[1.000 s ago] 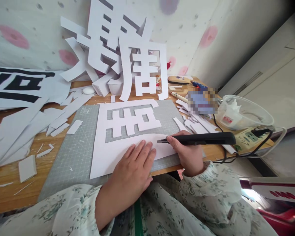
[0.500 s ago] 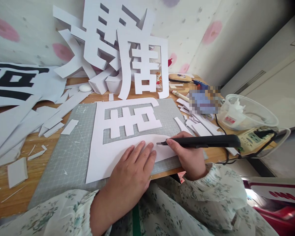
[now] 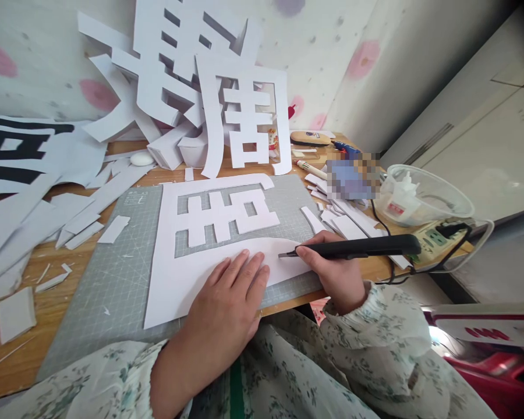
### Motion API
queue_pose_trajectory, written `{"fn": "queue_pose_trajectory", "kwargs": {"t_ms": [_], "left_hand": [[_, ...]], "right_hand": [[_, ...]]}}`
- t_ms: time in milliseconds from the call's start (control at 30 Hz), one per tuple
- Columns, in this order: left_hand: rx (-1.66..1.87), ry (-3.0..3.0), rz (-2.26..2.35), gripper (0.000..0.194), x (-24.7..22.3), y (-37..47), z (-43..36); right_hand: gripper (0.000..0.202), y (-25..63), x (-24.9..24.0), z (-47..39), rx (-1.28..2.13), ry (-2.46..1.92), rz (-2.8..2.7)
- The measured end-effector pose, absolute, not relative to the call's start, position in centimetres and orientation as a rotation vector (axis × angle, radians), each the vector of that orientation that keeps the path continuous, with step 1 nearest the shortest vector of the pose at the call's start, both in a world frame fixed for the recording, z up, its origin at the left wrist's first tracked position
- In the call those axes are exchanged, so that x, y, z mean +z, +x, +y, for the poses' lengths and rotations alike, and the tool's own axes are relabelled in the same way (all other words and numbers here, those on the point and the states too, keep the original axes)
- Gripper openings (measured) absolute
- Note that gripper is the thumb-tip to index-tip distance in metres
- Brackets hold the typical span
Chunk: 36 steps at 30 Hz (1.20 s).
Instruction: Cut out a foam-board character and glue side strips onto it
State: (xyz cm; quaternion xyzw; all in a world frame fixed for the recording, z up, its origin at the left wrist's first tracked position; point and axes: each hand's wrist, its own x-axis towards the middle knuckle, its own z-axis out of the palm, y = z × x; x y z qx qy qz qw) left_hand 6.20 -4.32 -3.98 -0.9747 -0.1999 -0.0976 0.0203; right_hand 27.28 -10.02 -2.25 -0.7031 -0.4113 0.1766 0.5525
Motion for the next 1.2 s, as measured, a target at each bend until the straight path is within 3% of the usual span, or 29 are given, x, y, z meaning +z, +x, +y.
{"fn": "queue_pose_trajectory", "kwargs": {"t_ms": [300, 1200], "left_hand": [[-0.295, -3.026, -0.641, 0.059, -3.8, 6.3, -4.3], [-0.199, -3.018, -0.648, 0.056, -2.9, 6.6, -4.5]], "right_hand": [[0.020, 27.1, -2.4, -9.7, 0.562, -1.569, -0.883], [0.020, 26.5, -1.5, -9.3, 0.536, -1.662, -0.952]]}}
